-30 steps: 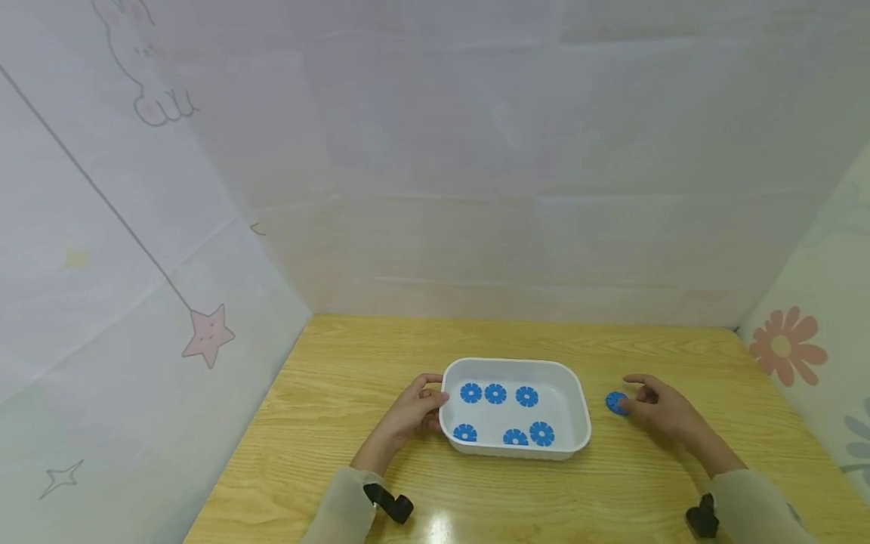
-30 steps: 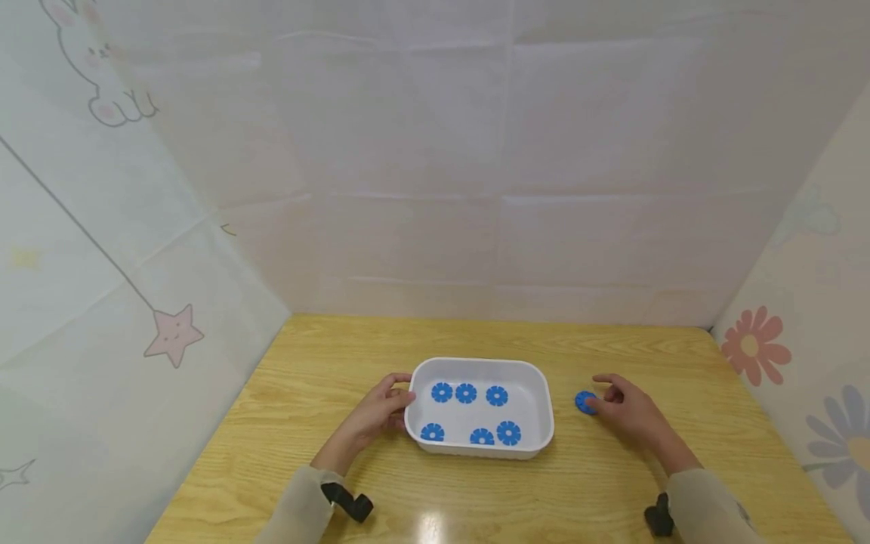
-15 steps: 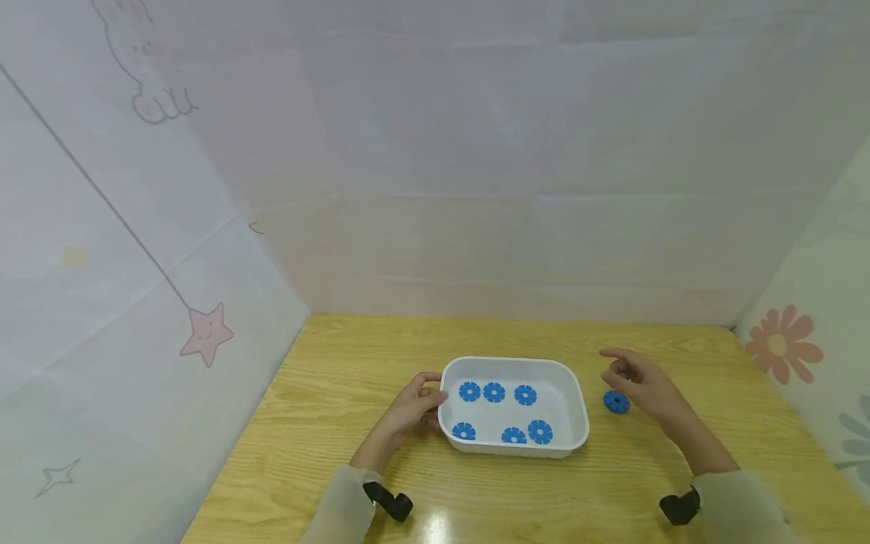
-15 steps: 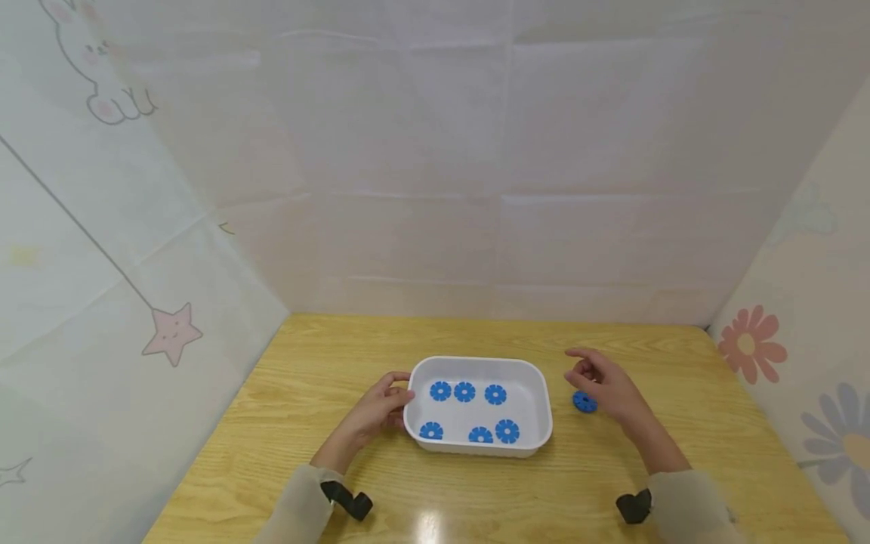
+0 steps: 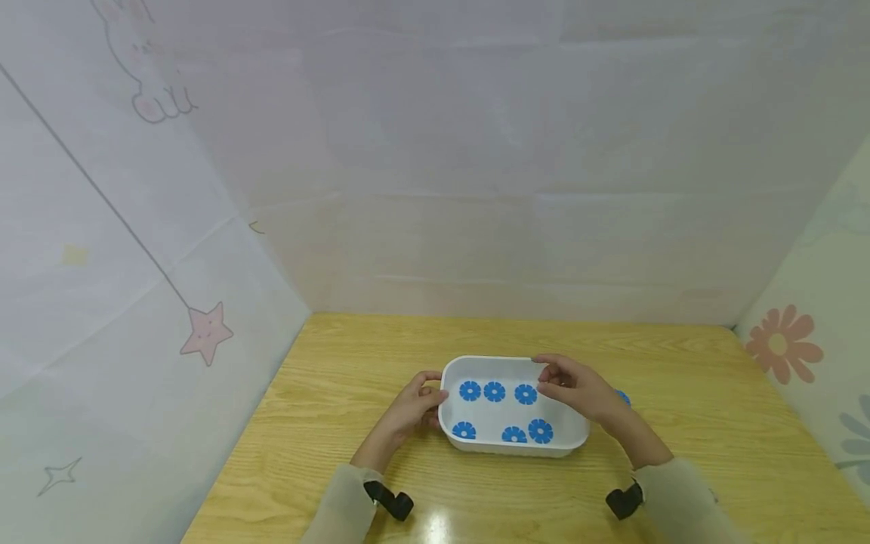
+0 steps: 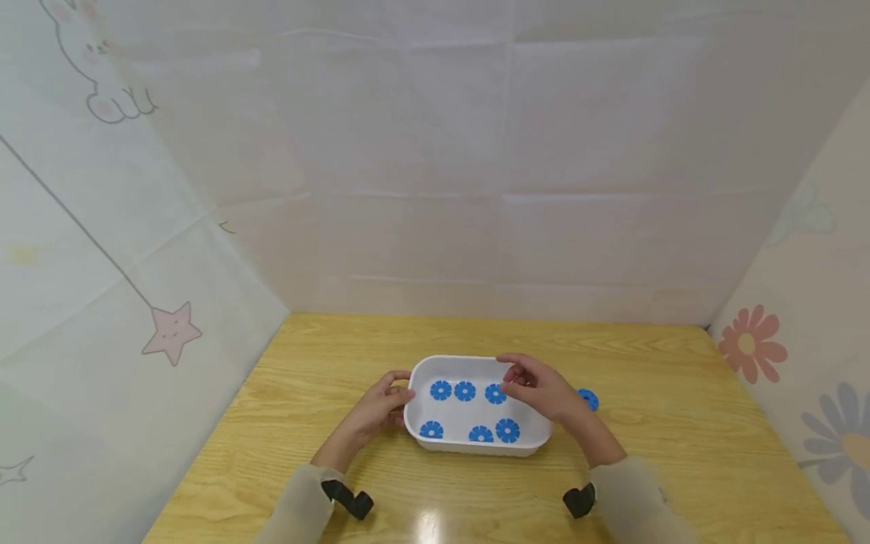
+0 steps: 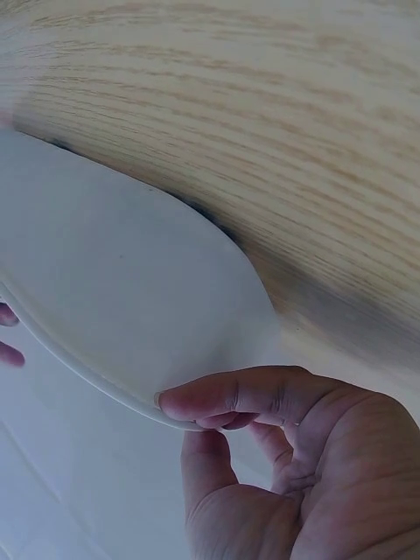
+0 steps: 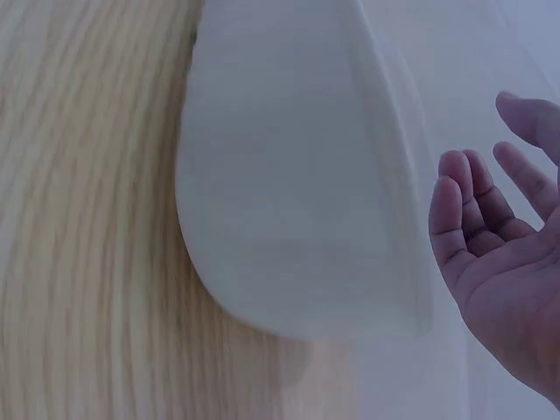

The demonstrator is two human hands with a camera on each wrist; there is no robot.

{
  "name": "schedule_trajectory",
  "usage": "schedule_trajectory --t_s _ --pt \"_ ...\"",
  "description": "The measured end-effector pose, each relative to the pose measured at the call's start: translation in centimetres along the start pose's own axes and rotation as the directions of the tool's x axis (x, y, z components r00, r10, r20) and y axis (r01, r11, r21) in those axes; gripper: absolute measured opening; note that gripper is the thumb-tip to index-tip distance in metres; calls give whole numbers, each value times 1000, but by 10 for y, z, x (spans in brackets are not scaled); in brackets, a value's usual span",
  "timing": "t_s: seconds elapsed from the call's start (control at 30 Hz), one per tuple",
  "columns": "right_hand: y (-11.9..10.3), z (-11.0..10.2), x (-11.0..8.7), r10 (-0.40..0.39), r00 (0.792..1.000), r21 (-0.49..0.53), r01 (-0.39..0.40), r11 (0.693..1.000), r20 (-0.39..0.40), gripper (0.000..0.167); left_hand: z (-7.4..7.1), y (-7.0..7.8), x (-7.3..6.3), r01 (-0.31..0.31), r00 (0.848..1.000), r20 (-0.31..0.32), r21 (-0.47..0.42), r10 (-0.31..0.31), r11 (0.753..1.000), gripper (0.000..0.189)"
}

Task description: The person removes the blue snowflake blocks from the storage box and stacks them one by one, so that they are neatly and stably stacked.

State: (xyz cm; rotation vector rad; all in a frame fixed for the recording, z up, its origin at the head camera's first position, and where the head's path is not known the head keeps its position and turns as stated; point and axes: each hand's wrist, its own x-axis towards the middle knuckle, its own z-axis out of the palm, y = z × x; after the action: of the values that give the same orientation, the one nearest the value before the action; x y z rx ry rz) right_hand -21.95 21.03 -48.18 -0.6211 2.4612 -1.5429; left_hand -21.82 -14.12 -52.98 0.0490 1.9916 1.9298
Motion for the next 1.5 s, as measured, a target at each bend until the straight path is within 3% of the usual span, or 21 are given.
schedule_trajectory --t_s 0.2,0.43,0.63,0.83,1.33,1.5 --pt "-2 24 16 -32 995 26 29 999 89 52 0 1 0 -2 1000 6 -6 2 1000 49" --pt "-3 44 28 36 992 -7 -36 999 118 55 0 1 -2 -1 1000 8 -8 1 1000 48" --pt "-4 59 36 20 983 -37 -14 999 183 54 0 1 -2 0 1000 4 -5 0 1000 48" --pt "0 71 44 -9 969 -56 23 998 245 51 0 3 -4 -3 1000 5 2 3 1000 50" --pt "-2 91 53 36 922 -163 30 986 385 53 0 3 -5 -17 1000 26 2 17 1000 49" --pt "0 99 59 23 907 -209 72 975 421 48 0 2 -5 -17 999 31 -7 17 1000 48"
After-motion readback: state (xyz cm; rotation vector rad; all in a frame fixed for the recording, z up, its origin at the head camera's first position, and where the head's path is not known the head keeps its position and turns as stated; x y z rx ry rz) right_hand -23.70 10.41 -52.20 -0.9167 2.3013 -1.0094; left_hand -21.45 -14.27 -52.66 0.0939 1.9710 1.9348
